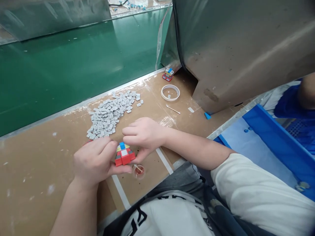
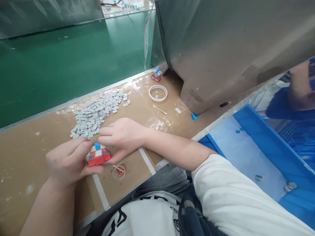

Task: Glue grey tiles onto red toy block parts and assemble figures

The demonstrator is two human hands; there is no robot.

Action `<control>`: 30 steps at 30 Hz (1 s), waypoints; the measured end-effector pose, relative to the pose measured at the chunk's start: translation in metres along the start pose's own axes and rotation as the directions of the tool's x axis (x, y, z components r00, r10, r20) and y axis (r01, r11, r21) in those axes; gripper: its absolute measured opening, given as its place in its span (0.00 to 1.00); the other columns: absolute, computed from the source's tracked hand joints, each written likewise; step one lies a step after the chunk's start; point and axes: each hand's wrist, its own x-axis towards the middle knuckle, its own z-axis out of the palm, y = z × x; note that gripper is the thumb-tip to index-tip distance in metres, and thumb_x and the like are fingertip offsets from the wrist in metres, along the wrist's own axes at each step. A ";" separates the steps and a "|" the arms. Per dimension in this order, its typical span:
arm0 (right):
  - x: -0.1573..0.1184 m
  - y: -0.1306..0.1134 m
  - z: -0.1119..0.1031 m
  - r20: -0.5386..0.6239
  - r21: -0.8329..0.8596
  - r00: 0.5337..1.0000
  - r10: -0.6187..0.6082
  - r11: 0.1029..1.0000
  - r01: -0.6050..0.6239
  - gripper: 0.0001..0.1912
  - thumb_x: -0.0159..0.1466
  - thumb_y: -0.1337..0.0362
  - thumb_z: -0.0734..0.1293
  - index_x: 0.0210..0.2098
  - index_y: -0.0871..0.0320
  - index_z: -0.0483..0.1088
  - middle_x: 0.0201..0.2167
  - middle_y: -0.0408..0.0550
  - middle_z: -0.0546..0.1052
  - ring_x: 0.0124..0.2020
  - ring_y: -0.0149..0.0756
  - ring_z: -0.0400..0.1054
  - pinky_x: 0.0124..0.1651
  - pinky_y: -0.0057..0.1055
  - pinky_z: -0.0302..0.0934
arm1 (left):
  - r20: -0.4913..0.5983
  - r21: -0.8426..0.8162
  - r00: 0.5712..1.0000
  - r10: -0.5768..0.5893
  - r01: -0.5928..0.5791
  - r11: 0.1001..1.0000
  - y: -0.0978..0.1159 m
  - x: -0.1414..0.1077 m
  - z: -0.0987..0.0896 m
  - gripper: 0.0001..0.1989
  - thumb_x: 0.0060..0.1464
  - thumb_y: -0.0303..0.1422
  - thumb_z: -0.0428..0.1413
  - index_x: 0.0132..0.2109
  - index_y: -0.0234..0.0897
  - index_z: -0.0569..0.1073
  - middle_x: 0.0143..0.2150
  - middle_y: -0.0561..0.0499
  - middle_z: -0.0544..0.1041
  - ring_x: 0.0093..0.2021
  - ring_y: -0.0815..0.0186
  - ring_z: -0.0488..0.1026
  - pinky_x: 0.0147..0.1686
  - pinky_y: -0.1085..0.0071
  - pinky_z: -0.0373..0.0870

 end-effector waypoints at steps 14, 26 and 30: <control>0.002 0.005 -0.008 0.100 0.014 0.981 -0.169 0.986 0.168 0.31 0.75 0.34 0.59 0.33 0.53 0.68 0.32 0.45 0.67 0.33 0.38 0.63 0.36 0.37 0.53 | 0.024 -0.122 0.994 0.106 -0.102 0.987 0.003 0.008 -0.004 0.23 0.70 0.53 0.60 0.34 0.43 0.70 0.27 0.53 0.68 0.27 0.62 0.67 0.29 0.62 0.58; 0.003 0.007 -0.005 0.088 0.034 0.980 -0.180 0.984 0.178 0.32 0.74 0.32 0.60 0.31 0.53 0.67 0.31 0.45 0.66 0.31 0.37 0.62 0.36 0.38 0.56 | 0.031 -0.138 0.996 0.085 -0.080 0.987 0.002 0.007 -0.003 0.27 0.72 0.60 0.53 0.35 0.44 0.71 0.27 0.52 0.68 0.26 0.62 0.66 0.28 0.60 0.58; 0.004 0.003 -0.007 0.162 0.040 0.976 -0.147 0.989 0.143 0.33 0.73 0.31 0.59 0.30 0.52 0.67 0.30 0.45 0.67 0.31 0.38 0.63 0.36 0.39 0.58 | 0.050 -0.127 0.996 0.076 -0.069 0.989 0.003 0.005 -0.004 0.26 0.70 0.60 0.55 0.34 0.45 0.71 0.26 0.52 0.68 0.25 0.62 0.66 0.27 0.60 0.57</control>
